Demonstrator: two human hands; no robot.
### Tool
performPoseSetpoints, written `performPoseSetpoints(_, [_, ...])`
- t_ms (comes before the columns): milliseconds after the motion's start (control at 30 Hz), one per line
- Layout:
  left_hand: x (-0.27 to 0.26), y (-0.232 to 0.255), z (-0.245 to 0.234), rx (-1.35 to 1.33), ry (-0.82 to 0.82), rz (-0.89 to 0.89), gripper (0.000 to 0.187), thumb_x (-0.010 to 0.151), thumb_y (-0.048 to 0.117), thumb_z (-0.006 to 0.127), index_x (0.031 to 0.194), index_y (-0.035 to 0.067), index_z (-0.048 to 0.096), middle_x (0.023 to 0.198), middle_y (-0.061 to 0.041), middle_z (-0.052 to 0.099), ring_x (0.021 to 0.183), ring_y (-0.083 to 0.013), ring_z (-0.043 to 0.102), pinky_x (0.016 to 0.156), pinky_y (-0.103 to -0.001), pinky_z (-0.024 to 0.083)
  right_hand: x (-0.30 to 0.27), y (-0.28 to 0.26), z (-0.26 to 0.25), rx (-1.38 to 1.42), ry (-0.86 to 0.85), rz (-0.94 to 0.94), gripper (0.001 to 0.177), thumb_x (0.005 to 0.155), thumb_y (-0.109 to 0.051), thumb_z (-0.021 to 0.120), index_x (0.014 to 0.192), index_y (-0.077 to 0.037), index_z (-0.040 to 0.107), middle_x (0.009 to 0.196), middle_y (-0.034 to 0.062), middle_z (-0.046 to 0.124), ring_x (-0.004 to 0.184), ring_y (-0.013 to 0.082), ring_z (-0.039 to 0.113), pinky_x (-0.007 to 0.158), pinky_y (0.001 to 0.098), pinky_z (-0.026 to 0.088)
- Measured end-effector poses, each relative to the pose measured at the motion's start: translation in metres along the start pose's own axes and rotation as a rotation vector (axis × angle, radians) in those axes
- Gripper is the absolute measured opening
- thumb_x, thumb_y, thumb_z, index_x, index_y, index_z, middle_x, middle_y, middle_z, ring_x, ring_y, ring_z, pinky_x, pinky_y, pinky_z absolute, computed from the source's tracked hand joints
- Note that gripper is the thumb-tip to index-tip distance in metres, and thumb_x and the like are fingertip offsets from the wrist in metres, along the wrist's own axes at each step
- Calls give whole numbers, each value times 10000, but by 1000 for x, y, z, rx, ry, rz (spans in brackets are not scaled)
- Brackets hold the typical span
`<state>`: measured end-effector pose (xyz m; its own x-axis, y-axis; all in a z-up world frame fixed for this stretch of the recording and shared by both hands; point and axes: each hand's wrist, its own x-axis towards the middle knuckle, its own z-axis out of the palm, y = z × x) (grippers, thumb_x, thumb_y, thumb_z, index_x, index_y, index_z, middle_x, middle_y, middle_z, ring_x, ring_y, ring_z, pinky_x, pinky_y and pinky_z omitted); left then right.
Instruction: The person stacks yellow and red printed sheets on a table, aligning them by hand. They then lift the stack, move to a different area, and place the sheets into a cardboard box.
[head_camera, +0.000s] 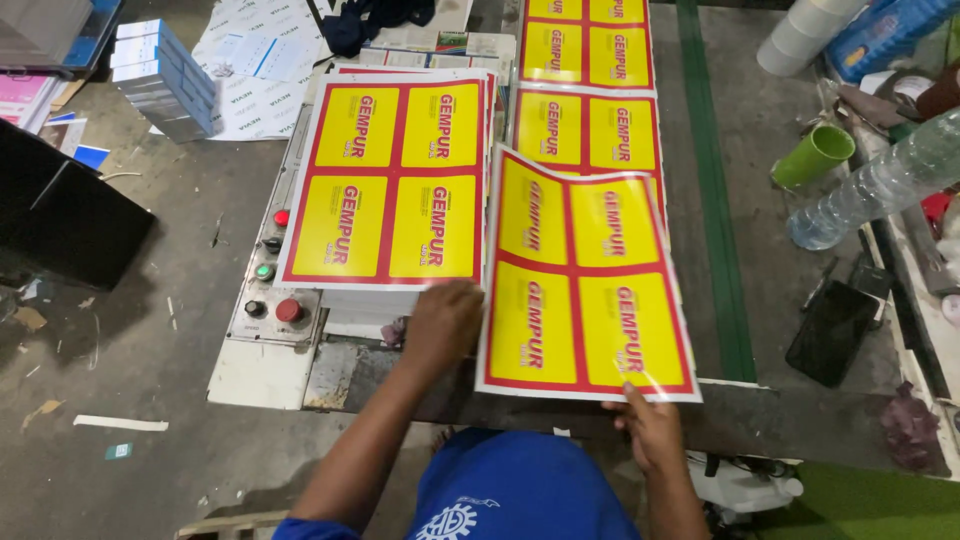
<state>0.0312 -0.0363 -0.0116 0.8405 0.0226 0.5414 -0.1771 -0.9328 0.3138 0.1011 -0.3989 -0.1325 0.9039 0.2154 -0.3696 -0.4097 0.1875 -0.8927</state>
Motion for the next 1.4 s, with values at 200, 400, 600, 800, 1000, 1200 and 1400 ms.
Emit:
performPoseSetpoints(200, [-2, -38, -17, 355, 109, -82, 591, 813, 444, 710, 1206, 4, 669, 1316, -227, 648, 1250, -398, 571, 998, -535, 403, 9, 22, -65, -78, 113, 51, 356, 959, -162, 643, 1288, -42, 580, 1050, 120, 732, 762, 238, 725, 533, 342, 453])
performPoseSetpoints(400, [-28, -53, -17, 386, -64, -112, 421, 936, 280, 667, 1282, 41, 648, 1386, -164, 641, 1328, -321, 562, 1090, -501, 410, -2, 23, -85, -94, 118, 98, 324, 962, -159, 647, 1260, -43, 592, 1009, 131, 738, 748, 226, 711, 547, 336, 449])
performPoseSetpoints(600, [-14, -46, -52, 223, 18, -96, 236, 920, 159, 691, 1132, 58, 723, 1126, -128, 755, 1035, -311, 711, 940, -453, 518, -12, 24, -81, -103, 128, 161, 330, 944, -141, 655, 1255, -51, 591, 1023, 119, 742, 749, 225, 714, 542, 329, 443])
performPoseSetpoints(800, [2, -13, -73, 178, 265, -35, 222, 842, 62, 743, 1060, 27, 717, 1023, -133, 756, 957, -301, 721, 862, -438, 548, -16, 21, -60, -110, 101, 177, 362, 938, -153, 661, 1271, -38, 581, 1037, 127, 745, 763, 227, 730, 535, 324, 456])
performPoseSetpoints(1000, [-3, -6, -54, 98, 221, -76, 181, 849, 90, 762, 1013, 30, 716, 958, -127, 751, 893, -322, 712, 812, -452, 538, 10, 10, -34, -178, 68, 109, 406, 921, -157, 676, 1296, -47, 566, 1057, 118, 740, 755, 244, 729, 496, 324, 443])
performPoseSetpoints(1200, [-5, -3, -45, 74, 230, -70, 180, 851, 93, 751, 1018, 31, 723, 942, -130, 753, 871, -318, 719, 803, -448, 539, 49, -12, -15, -148, 3, 76, 403, 962, -225, 667, 1311, -45, 578, 1048, 108, 736, 768, 229, 724, 507, 312, 463])
performPoseSetpoints(1400, [-10, 8, -50, 76, 235, -103, 194, 838, 108, 735, 1018, 36, 728, 976, -140, 754, 896, -329, 714, 801, -456, 541, 43, -8, -33, -85, -4, 168, 422, 1010, -319, 604, 1338, -55, 576, 1078, 174, 759, 804, 206, 718, 553, 299, 489])
